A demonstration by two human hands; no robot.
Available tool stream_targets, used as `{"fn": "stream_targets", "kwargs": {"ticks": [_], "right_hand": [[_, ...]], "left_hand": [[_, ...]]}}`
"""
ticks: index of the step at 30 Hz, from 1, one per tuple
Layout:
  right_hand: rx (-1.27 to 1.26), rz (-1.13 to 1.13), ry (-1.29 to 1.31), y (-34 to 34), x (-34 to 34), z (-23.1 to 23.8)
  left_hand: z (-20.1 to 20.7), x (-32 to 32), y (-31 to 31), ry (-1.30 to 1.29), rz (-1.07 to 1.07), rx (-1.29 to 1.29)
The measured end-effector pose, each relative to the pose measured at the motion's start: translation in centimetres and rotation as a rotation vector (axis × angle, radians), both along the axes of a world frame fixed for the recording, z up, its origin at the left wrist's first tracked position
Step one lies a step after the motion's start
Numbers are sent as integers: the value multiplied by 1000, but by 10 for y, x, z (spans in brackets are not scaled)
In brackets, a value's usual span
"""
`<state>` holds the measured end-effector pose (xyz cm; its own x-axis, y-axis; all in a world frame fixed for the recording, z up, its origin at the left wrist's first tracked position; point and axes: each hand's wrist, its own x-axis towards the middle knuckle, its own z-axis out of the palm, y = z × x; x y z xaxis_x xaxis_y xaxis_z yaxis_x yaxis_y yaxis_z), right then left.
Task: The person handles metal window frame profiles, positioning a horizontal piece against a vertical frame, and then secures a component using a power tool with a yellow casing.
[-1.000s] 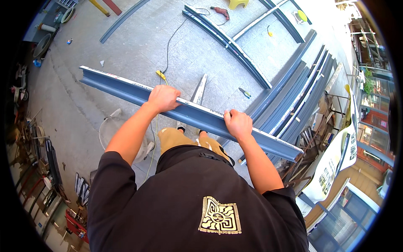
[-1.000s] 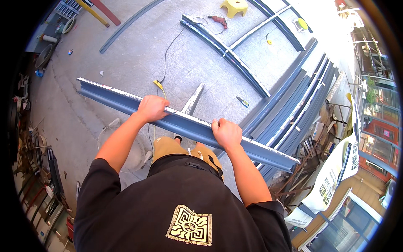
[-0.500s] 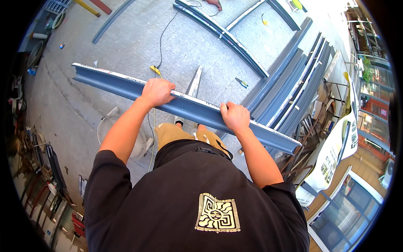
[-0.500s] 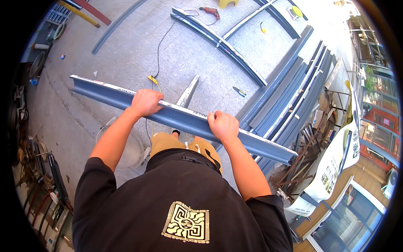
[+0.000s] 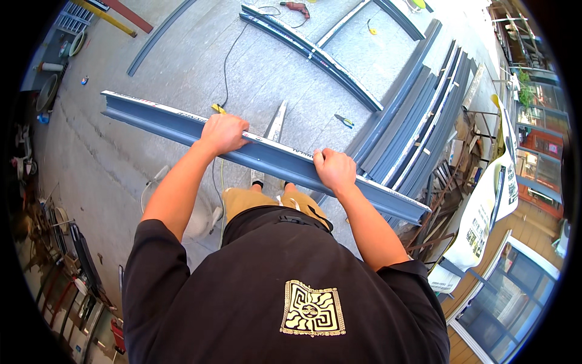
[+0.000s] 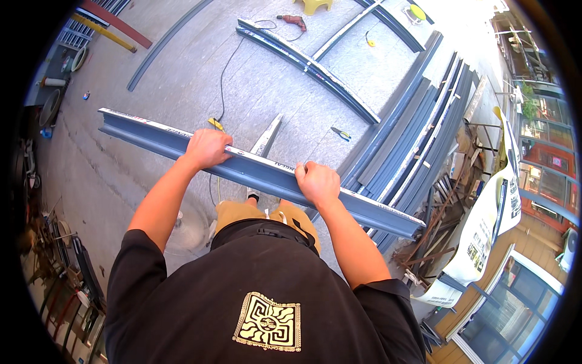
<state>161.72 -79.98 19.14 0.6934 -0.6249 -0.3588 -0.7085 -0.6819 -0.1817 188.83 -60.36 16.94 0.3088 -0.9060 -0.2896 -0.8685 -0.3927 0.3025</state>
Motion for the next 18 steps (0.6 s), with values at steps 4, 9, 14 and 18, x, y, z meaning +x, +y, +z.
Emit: {"fn": "stream_targets", "kwargs": {"ticks": [4,9,14,18], "right_hand": [[-5,-1,5,2,-2,8],[12,-16,-2,8,-3,19],[4,-4,14,14,-3,34],[15,-12,19,19,4,49]], "left_hand": [[5,-4,4,-8,8,-40],[16,-5,14,-5,4,-58],[27,-8,20,-5,9,-26],[44,-1,24,-24,-7,0]]}}
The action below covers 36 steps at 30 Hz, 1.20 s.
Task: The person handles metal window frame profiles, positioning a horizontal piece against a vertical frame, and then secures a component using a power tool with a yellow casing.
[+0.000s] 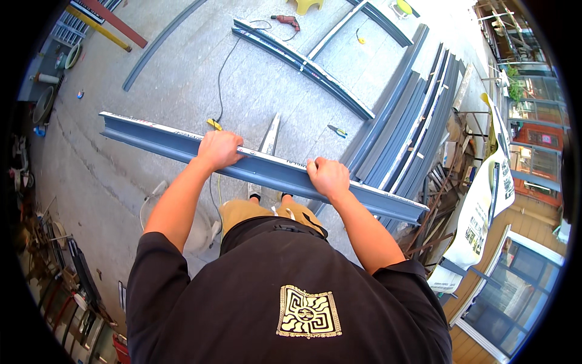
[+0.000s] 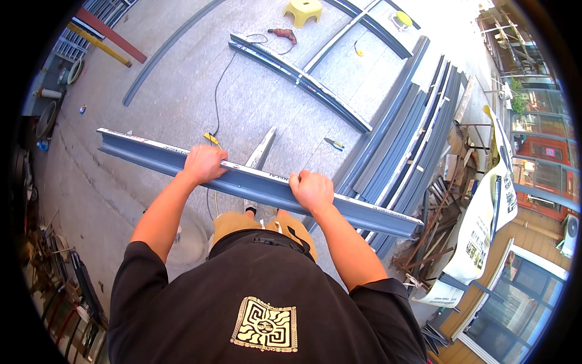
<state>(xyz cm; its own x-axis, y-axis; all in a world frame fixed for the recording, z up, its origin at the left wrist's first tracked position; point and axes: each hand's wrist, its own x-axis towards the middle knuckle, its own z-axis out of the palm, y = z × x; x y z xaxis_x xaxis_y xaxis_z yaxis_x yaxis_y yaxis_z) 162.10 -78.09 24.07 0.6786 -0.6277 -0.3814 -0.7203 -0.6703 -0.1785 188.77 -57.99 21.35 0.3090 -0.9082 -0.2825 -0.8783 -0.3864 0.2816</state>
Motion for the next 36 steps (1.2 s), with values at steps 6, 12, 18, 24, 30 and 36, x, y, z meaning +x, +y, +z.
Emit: {"fn": "stream_targets", "kwargs": {"ticks": [6,12,18,24,30,36], "right_hand": [[-27,52,-48,-38,-73,21],[11,20,-56,-54,-81,45],[30,-21,-29,-56,-90,41],[45,-61,-27,-57,-89,37],[81,-88,-14,-54,-102,50],[74,-43,-1,-61,-131,41]], "left_hand": [[18,-77,-25,14,38,13],[52,-85,-45,-29,29,35],[43,-92,-52,-28,13,23],[46,-83,-60,-36,-24,33],[69,-86,-72,-48,-59,47],[48,-121,-73,-17,-32,63]]}}
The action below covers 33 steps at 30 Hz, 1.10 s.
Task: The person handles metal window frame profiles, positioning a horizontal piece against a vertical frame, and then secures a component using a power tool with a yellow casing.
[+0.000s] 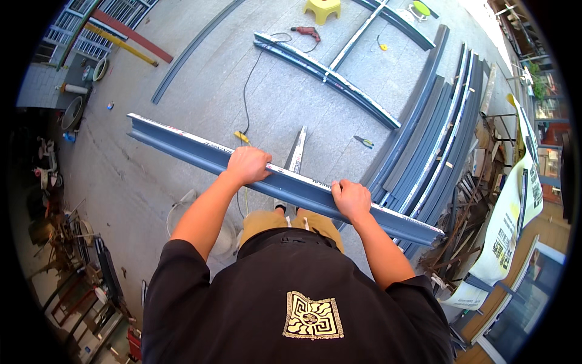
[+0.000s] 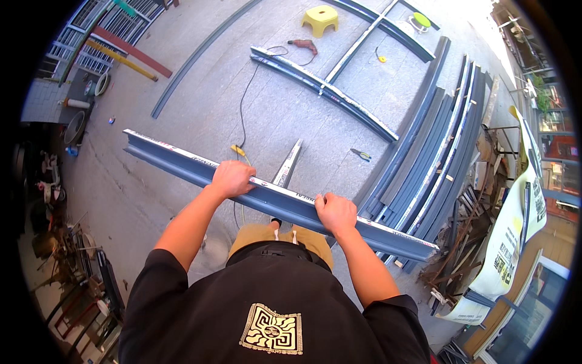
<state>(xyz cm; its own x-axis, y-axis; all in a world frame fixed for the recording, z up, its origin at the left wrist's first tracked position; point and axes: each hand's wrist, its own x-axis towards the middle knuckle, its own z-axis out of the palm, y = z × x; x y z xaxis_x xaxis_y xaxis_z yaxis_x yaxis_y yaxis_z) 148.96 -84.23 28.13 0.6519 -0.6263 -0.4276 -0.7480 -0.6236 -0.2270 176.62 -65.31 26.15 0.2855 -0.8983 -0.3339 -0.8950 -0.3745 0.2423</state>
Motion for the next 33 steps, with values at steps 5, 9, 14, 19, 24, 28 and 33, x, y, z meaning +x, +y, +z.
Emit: {"fn": "stream_targets", "kwargs": {"ticks": [5,9,14,19,24,28,33], "right_hand": [[5,22,-15,13,-5,-18],[-37,62,-35,-3,-1,-25],[-47,68,-77,1,-20,-15],[-94,56,-53,-24,-49,-14],[-108,-34,-32,-58,-75,-13],[-112,-103,-79,-80,-78,-14],[-111,-195,-88,-97,-78,-12]], "left_hand": [[-16,-7,16,11,-8,35],[-28,-11,15,42,34,-41],[-18,-25,20,78,36,-92],[-21,-47,-10,90,-3,-153],[-11,-56,-63,122,-61,-207],[6,-41,-113,118,-151,-131],[11,-31,-152,90,-224,-115]]}}
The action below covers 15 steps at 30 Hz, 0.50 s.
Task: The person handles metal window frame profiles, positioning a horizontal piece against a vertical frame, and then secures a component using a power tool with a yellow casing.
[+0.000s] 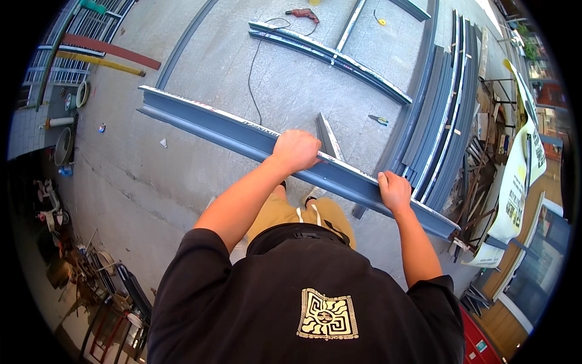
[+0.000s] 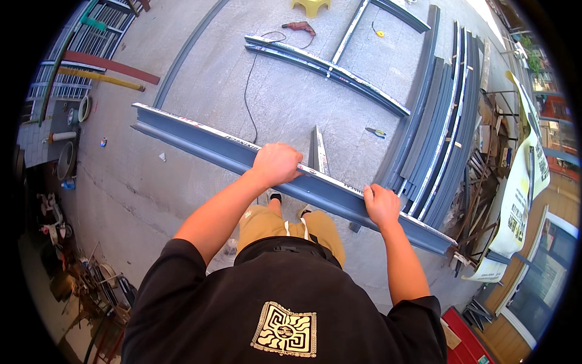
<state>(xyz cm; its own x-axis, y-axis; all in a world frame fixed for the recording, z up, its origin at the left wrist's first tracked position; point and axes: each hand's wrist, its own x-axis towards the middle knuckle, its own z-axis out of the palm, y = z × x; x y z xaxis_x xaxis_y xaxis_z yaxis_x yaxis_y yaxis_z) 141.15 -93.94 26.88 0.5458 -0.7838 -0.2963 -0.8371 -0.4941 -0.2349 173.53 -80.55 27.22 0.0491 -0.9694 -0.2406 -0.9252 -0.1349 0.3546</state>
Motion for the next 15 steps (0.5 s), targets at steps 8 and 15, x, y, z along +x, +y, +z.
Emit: {"fn": "stream_targets", "kwargs": {"ticks": [8,15], "right_hand": [[59,-40,28,40,-22,-11],[56,-69,-48,85,-82,-39]], "left_hand": [[-2,-20,18,-34,-52,77],[-23,-79,59,-57,-65,91]]}}
